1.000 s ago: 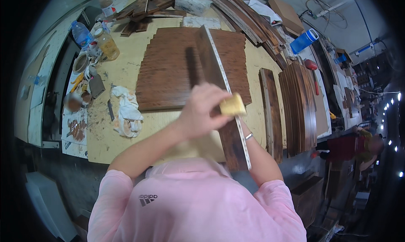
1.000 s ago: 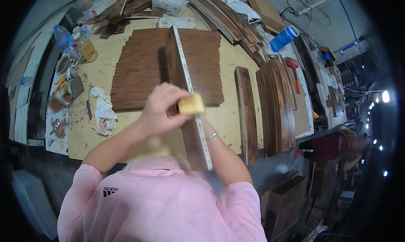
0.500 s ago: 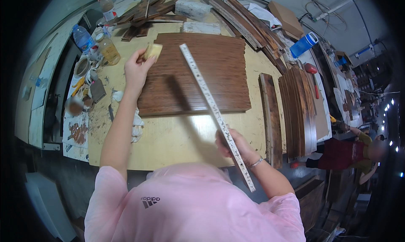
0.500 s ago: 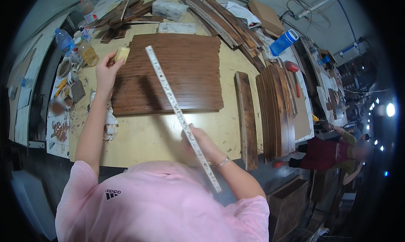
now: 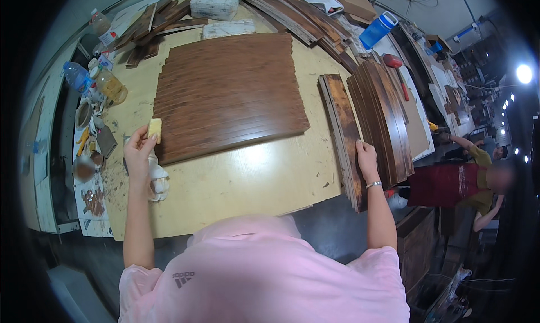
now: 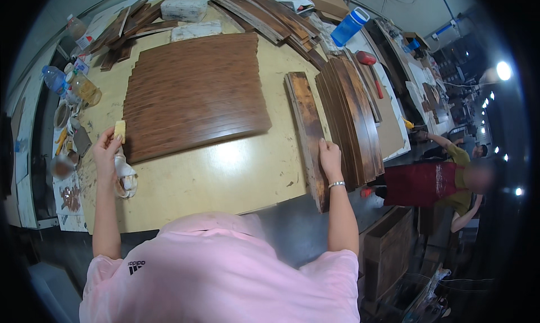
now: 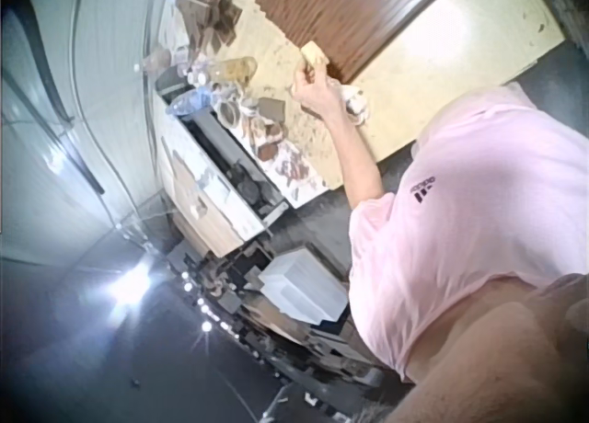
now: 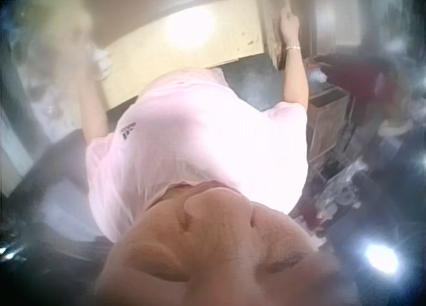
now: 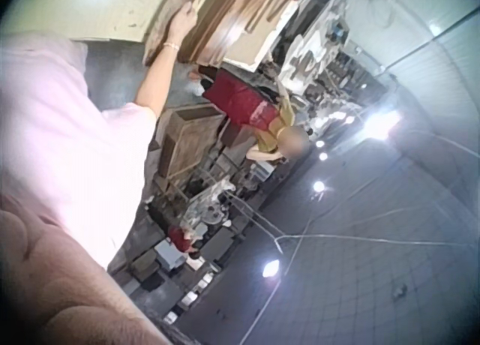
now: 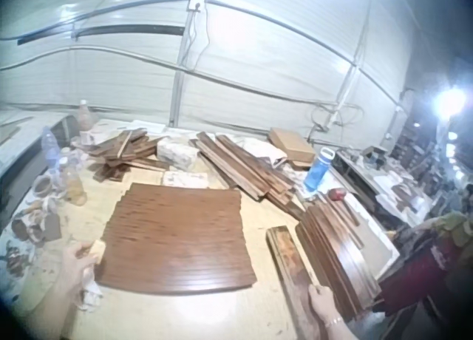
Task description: The person wipes a large wooden panel with a cloth and applies a substance to wooden slats with a sponge, handling the slats one at a time and stacking them.
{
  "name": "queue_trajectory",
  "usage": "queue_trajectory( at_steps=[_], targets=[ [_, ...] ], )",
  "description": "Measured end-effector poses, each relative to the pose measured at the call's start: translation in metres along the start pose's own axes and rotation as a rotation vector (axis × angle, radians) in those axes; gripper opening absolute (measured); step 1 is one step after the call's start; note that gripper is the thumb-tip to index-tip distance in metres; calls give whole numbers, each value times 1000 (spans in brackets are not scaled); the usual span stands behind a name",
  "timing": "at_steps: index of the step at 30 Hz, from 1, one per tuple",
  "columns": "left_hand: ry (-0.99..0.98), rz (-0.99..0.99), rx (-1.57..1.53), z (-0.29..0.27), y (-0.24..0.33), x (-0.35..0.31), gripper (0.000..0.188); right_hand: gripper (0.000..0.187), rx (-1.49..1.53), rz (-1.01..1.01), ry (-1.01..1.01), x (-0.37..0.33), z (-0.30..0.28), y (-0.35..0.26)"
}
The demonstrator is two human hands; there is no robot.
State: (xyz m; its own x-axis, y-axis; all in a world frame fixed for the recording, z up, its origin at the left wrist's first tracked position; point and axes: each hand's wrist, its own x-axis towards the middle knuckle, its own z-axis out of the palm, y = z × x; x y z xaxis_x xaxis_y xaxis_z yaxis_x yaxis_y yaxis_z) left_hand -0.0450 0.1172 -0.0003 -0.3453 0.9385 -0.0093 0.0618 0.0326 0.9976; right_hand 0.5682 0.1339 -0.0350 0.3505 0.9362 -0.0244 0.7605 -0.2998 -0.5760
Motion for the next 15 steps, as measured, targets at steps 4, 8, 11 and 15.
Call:
queue_trajectory(
  at_steps=[4,8,11,15],
  targets=[
    [-40,9,-25,32,10,-7,34,44,-162,2,94,4,3,5],
    [-119,-14,-22,54,17,-16,32,30,-441,-172,311,-12,11,-28],
    [-137,-30,-28,63,14,-24,32,25,-248,-433,354,-31,36,-78],
    [-174,-100,-54,63,-3,-26,30,30,-9,-747,221,-65,104,-136]
  ],
)
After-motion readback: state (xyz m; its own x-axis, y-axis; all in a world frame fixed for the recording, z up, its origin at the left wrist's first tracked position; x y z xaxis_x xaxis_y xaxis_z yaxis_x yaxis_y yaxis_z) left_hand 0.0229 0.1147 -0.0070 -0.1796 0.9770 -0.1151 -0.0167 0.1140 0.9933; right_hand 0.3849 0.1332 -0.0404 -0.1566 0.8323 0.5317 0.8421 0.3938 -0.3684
